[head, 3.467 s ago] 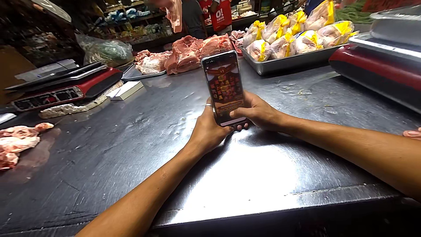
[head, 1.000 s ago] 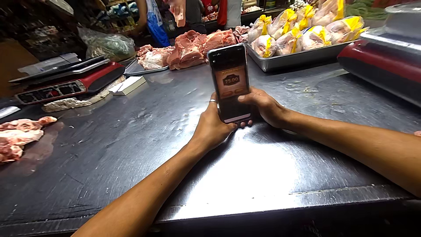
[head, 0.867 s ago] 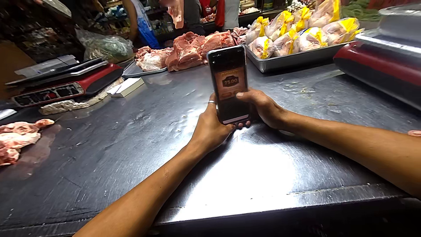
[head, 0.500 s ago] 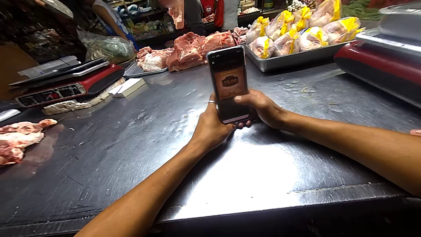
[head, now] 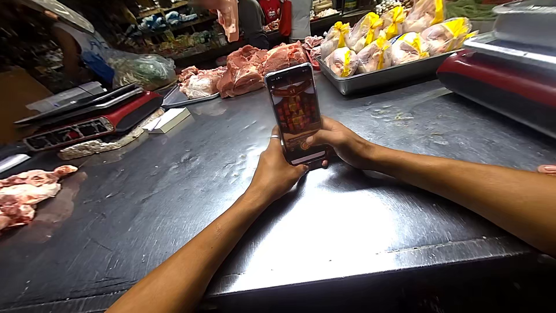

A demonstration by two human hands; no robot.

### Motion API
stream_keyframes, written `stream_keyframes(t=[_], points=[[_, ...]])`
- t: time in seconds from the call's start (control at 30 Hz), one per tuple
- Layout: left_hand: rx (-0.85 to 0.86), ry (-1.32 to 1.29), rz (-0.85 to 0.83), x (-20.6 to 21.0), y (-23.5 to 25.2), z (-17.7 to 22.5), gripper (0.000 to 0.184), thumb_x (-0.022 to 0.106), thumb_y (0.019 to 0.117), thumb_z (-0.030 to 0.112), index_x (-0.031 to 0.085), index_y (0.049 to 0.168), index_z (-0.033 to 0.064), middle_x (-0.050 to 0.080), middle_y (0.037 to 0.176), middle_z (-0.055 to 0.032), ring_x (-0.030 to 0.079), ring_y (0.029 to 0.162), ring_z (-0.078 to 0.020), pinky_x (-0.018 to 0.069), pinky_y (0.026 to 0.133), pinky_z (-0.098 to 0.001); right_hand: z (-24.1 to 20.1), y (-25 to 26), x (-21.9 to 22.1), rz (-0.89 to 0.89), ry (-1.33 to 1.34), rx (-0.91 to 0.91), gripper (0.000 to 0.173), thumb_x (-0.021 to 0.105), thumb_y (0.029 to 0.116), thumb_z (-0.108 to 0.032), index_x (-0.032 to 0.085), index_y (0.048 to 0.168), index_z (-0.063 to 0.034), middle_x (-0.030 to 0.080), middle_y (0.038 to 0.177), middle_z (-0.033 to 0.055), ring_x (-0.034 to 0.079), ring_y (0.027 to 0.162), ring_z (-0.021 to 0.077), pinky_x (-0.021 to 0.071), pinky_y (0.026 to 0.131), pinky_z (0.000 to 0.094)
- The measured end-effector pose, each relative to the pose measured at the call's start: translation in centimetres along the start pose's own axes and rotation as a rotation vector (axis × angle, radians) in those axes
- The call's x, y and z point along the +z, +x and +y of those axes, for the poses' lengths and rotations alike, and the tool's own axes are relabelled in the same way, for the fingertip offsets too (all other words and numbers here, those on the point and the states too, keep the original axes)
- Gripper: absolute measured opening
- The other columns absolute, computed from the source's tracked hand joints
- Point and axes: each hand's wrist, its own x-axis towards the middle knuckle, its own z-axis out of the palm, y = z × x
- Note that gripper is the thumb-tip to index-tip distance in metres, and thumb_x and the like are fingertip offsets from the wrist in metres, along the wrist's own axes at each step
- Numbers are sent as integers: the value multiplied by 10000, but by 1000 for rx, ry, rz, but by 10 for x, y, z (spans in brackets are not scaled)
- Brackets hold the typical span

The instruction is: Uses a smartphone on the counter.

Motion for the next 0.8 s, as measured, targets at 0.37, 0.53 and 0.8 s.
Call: stream_keyframes(t=[0.37, 0.53, 0.8], points=[[-21, -202, -77, -2, -2, 14, 1060, 946, 727, 223, 278, 1549, 216, 725, 1139, -26, 729, 1012, -128, 630, 894, -375, -11, -3, 3, 133, 142, 101, 452, 502, 981, -349, 471, 1418, -239, 721, 1059, 84, 718, 835, 187, 574, 575, 345], [-169, -545, -40, -5, 0, 24, 394, 352, 1095, 326, 427, 1463, 207, 696, 1153, -52, 718, 825, -159, 574, 542, -298, -19, -6, 13, 182, 46, 161, 414, 444, 1034, -387, 471, 1421, -239, 694, 1107, 64, 687, 910, 190, 551, 605, 352], [-291, -608, 104, -3, 3, 27, 381, 329, 1129, 370, 521, 1372, 150, 723, 1120, -125, 745, 802, -284, 616, 549, -420, -16, -14, 16, 168, -27, 84, 414, 501, 1030, -478, 534, 1378, -256, 716, 1057, 65, 703, 847, 187, 563, 614, 353]])
